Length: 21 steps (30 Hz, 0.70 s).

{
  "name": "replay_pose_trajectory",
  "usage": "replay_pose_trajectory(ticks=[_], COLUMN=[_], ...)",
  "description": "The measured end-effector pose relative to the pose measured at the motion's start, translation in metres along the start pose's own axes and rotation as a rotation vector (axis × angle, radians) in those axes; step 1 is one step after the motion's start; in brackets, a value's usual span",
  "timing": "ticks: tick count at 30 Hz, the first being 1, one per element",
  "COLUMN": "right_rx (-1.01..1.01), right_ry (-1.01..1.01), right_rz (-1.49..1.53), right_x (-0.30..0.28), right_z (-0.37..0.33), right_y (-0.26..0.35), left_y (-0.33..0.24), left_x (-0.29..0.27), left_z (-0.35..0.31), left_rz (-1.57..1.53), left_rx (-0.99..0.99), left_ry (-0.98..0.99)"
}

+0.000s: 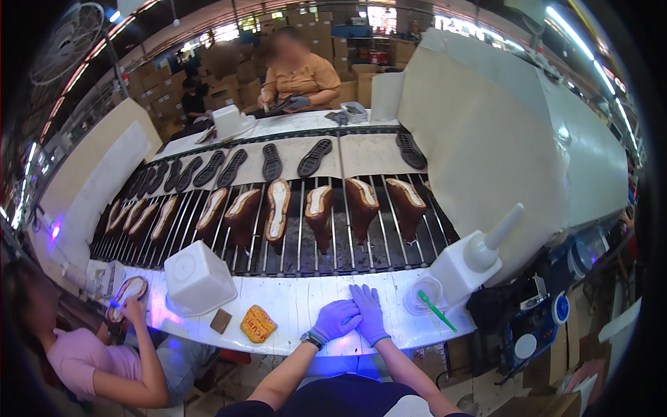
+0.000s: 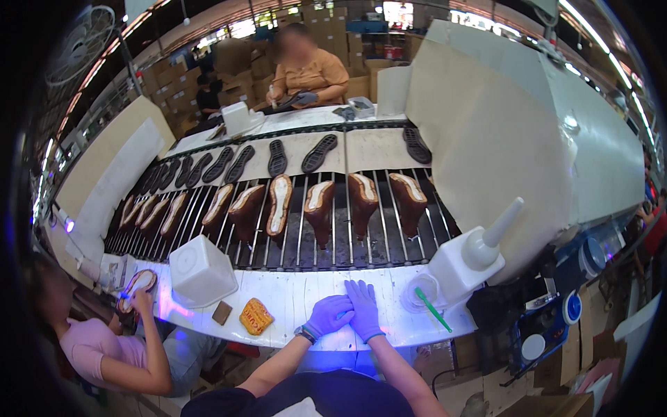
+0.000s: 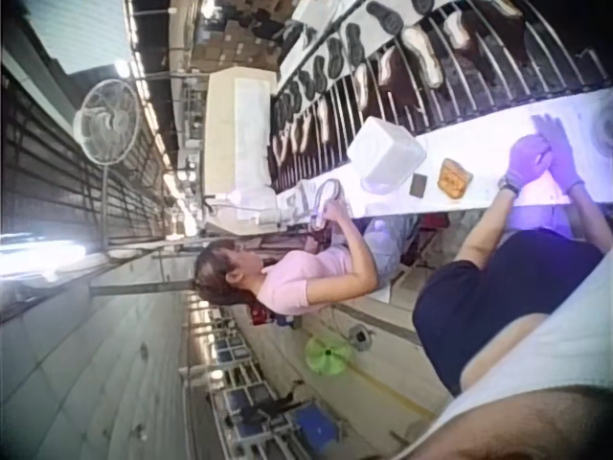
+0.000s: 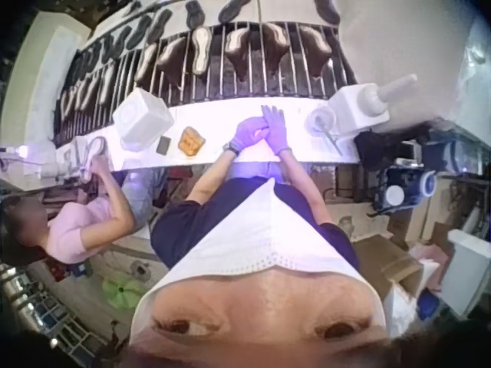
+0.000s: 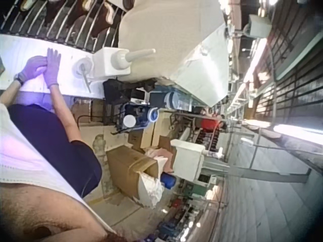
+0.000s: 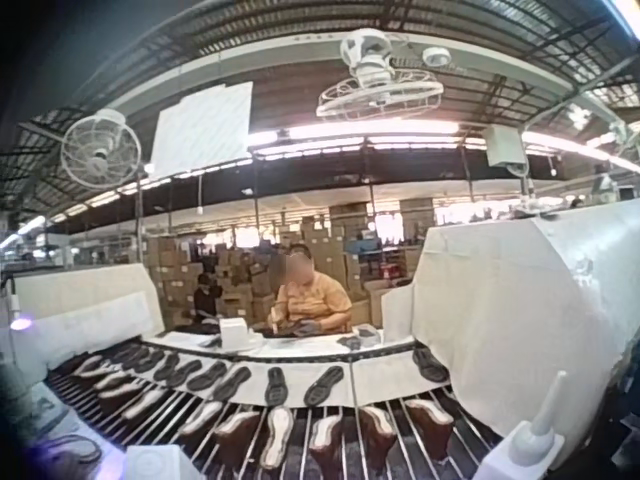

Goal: Applying adhesive or primer to shoe uppers and soles using a brush in a manufacturing setting.

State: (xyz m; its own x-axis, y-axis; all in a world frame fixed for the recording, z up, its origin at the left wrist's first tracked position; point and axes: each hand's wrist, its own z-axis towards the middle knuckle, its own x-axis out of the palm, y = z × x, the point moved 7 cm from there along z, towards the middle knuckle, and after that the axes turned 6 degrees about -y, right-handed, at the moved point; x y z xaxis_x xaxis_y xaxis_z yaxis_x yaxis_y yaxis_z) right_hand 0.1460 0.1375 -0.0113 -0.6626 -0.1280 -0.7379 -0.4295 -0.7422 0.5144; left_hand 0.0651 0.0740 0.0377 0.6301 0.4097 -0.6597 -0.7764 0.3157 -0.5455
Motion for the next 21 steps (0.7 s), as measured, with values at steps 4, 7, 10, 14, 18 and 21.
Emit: replay_pose_trajectory(ticks=[4, 7, 10, 14, 18, 21], right_rx=[0.037, 0.005, 0.083, 0.04, -0.069, -0.044], right_ry=[-0.026, -0.006, -0.118, -0.084, 0.046, 0.043], right_rz=[0.042, -0.014, 0.208, 0.173, -0.043, -0.044], right_x=[-0.006, -0.005, -0.025, -0.014, 0.0, -0.002], right_z=[0.004, 0.005, 0.01, 0.006, 0.003, 0.003], right_y=[0.005, 0.007, 0.018, 0.007, 0.008, 0.008], left_y=[0.015, 0.021, 0.003, -0.009, 0.008, 0.009], left_x=[0.004, 0.009, 0.001, 0.0, 0.012, 0.012], left_z=[-0.002, -0.003, 0.001, -0.001, -0.001, 0.001], left_rz=[-0.031, -0.029, 0.008, 0.016, -0.007, -0.02], left_rx=[-0.136, -0.191, -0.02, 0.13, -0.062, -0.078], left_ry=[-0.055, -0.02, -0.014, 0.003, 0.109, 0.086])
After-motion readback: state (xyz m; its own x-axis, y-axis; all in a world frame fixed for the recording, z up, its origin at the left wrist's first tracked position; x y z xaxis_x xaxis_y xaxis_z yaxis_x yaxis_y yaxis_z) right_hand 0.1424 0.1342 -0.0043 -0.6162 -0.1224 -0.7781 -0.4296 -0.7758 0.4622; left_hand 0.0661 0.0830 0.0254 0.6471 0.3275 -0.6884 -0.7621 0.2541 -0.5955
